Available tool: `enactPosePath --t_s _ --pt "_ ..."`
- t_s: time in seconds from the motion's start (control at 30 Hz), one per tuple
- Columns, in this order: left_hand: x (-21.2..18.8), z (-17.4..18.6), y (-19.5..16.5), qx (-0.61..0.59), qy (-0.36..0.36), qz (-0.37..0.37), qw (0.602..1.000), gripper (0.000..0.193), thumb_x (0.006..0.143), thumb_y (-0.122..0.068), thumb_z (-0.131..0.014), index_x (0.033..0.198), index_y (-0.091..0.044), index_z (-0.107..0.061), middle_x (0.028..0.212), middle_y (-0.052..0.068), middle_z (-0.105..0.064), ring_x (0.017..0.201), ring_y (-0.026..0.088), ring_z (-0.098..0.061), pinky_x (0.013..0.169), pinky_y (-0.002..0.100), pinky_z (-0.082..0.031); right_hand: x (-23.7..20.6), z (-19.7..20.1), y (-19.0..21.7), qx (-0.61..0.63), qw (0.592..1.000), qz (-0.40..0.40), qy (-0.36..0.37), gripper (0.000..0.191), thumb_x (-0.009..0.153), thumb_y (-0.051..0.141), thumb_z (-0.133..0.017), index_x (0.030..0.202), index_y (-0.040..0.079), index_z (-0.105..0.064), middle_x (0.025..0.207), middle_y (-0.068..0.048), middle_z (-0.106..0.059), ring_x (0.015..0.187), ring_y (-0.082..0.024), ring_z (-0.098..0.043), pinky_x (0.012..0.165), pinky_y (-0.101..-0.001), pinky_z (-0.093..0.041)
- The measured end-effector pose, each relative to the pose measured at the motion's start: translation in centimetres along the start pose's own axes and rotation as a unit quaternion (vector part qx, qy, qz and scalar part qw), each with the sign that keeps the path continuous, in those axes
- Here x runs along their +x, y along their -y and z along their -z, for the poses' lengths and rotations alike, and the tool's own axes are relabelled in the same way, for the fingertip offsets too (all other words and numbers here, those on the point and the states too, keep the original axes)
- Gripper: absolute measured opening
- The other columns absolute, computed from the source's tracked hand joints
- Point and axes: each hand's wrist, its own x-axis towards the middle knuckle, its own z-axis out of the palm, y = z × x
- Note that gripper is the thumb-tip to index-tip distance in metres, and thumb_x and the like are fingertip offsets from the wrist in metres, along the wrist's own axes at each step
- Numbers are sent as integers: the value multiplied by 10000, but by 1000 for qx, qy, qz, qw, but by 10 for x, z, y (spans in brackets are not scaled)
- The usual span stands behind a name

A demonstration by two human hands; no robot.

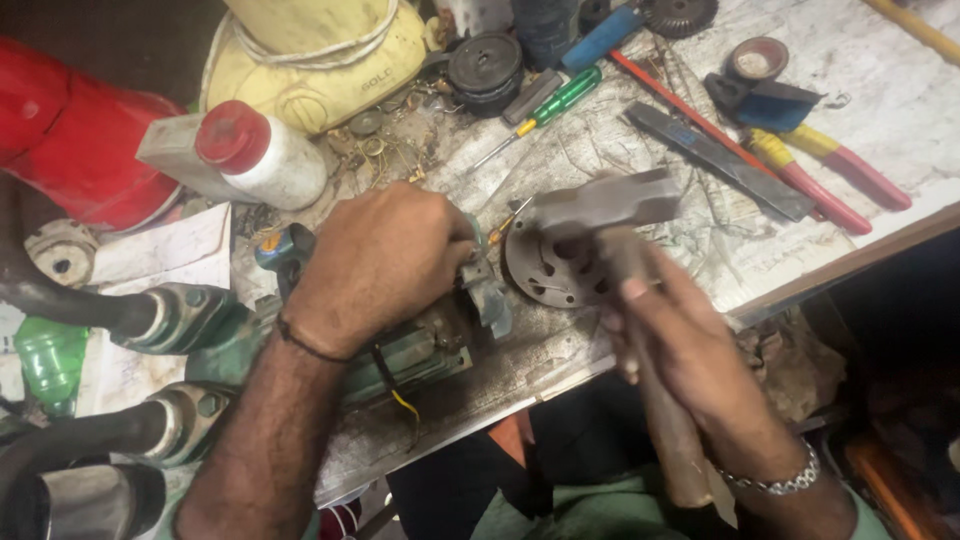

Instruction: The person works on a green electric motor pump at a cluttered workbench. They hold the motor and tap its shaft with a hammer, pick up and fit fan blades and a metal flange plate, use pliers and a screwdriver on the motor parts, and press components together by hand.

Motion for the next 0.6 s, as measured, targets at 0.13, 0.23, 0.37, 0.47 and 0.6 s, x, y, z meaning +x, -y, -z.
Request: enactPosePath --t_s 0.13,0.23,0.37,0.47,0.6 --pt "3 -2 1 9 15 3 1000 145 825 -257 -722 865 -148 -809 819 147 -744 775 350 -723 708 520 -556 -7 -8 2 31 996 48 -68 613 1038 275 -464 1585 24 -347 806 -17 -566 566 -110 -547 443 -254 -469" --pt "0 -1 1 1 -6 -1 1000 155 809 -267 -733 851 -140 -812 815 148 -746 786 362 -717 707 525 -550 -4 -24 -7 16 999 -31 23 670 993 318 -527 1588 72 -341 771 -30 -561 546 -128 -548 443 -268 -470" --pt "-1 2 -1 -13 -14 11 1000 164 829 -275 -725 860 -144 -819 800 155 -746 770 358 -724 714 511 -560 4 -22 -11 9 997 -53 56 713 966 372 -585 1583 69 -394 802 -45 -604 570 -120 -544 478 -257 -465" --pt "-1 0 -1 -1 -19 0 1000 168 813 -260 -730 834 -117 -814 799 164 -742 773 370 -717 708 526 -552 1 -11 -3 -10 998 -65 11 731 939 378 -558 1612 171 -363 751 -59 -591 516 -140 -544 427 -273 -468" --pt "1 -4 2 2 0 9 1000 160 814 -250 -724 841 -118 -810 803 168 -738 764 372 -717 716 526 -553 -5 -7 8 43 998 23 -41 700 988 369 -554 1591 67 -368 837 -39 -579 588 -115 -553 455 -246 -451"
